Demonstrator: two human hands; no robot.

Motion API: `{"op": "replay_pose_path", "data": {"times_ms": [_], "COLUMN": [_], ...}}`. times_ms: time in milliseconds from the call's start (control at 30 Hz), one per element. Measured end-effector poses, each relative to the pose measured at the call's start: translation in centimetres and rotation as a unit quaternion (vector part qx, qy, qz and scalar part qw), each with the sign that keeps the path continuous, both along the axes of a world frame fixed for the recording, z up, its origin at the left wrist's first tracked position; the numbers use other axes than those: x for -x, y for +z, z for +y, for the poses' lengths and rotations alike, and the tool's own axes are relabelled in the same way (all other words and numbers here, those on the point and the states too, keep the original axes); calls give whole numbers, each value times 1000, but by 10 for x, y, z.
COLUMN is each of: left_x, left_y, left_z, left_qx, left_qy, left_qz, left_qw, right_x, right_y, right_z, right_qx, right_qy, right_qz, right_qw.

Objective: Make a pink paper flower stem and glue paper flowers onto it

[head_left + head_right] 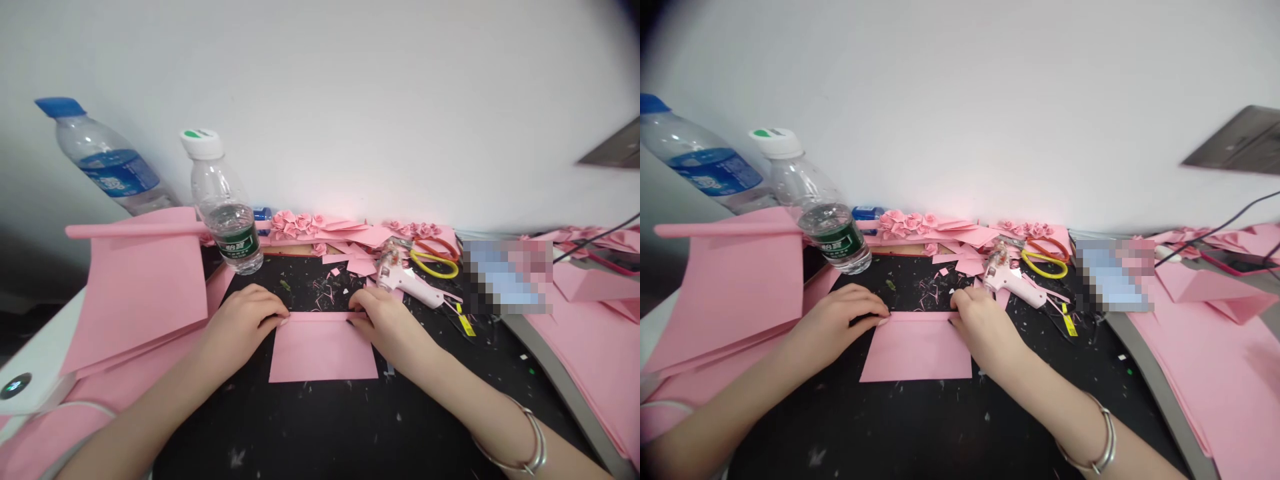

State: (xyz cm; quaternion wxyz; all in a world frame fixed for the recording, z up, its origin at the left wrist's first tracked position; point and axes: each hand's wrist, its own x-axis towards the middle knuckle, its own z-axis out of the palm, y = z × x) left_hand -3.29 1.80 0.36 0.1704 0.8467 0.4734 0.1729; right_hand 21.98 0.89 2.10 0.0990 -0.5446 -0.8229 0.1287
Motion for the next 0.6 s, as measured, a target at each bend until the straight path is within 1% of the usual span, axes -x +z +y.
{"op": "replay_pose_path", "data": {"times_ms": [167,333,500,600], "left_x": [-1,-3,-3,-2], "left_y": [-1,0,2,-2], "left_z": [1,1,0,0], "left_qx": [36,60,48,21], "left_qy": [29,21,13,3], "left_qz": [-27,-48,-57,-67], "left_qw": [999,997,997,998], "right_x": [-2,-2,-3,-3], "right_y": [-4,-5,-1,0], "right_z": [1,2,1,1], "right_qx": [28,20,27,14], "right_qy": [21,15,7,27], "right_qz": [49,58,40,20], "right_qw": [998,998,999,999]}}
